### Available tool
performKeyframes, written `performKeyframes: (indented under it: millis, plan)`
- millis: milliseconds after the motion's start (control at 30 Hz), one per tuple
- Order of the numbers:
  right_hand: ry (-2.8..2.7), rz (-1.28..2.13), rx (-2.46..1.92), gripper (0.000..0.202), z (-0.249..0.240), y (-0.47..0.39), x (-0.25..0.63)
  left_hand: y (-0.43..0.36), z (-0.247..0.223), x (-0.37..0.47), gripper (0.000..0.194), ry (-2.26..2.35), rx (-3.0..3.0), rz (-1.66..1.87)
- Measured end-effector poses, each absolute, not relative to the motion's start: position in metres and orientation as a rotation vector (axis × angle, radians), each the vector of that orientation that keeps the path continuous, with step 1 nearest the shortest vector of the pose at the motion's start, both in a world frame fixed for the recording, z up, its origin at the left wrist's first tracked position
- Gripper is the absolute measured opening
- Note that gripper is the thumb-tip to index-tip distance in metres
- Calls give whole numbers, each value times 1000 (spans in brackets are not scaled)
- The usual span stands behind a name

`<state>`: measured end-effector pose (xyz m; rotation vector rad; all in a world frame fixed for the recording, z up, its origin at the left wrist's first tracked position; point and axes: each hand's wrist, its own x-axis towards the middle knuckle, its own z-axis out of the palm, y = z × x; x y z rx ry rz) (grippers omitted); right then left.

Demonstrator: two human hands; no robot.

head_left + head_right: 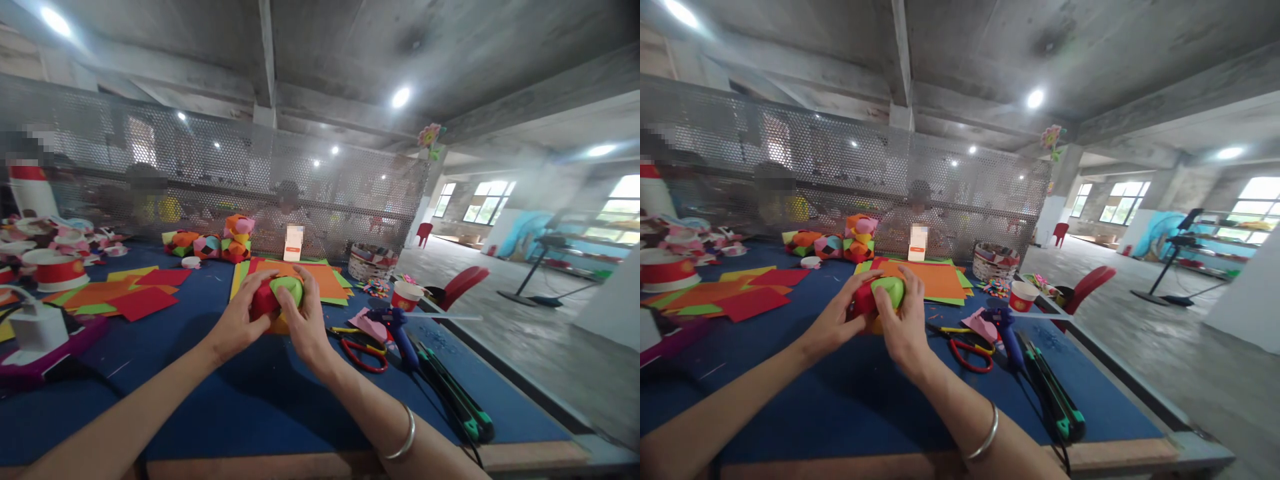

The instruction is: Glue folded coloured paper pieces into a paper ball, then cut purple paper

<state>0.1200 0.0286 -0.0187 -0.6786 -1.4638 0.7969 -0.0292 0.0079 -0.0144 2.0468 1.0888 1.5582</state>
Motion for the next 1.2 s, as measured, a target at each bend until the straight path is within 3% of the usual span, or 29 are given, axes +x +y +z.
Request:
performKeyframes:
  millis: [533,1200]
  plan:
    - [-1440,733,-747,26,-21,33,118,14,-20,-23,43,1164,2105,1573]
    - [-1438,721,-767,23,-17,29,117,14,-23,-20,41,1113,1950,1581]
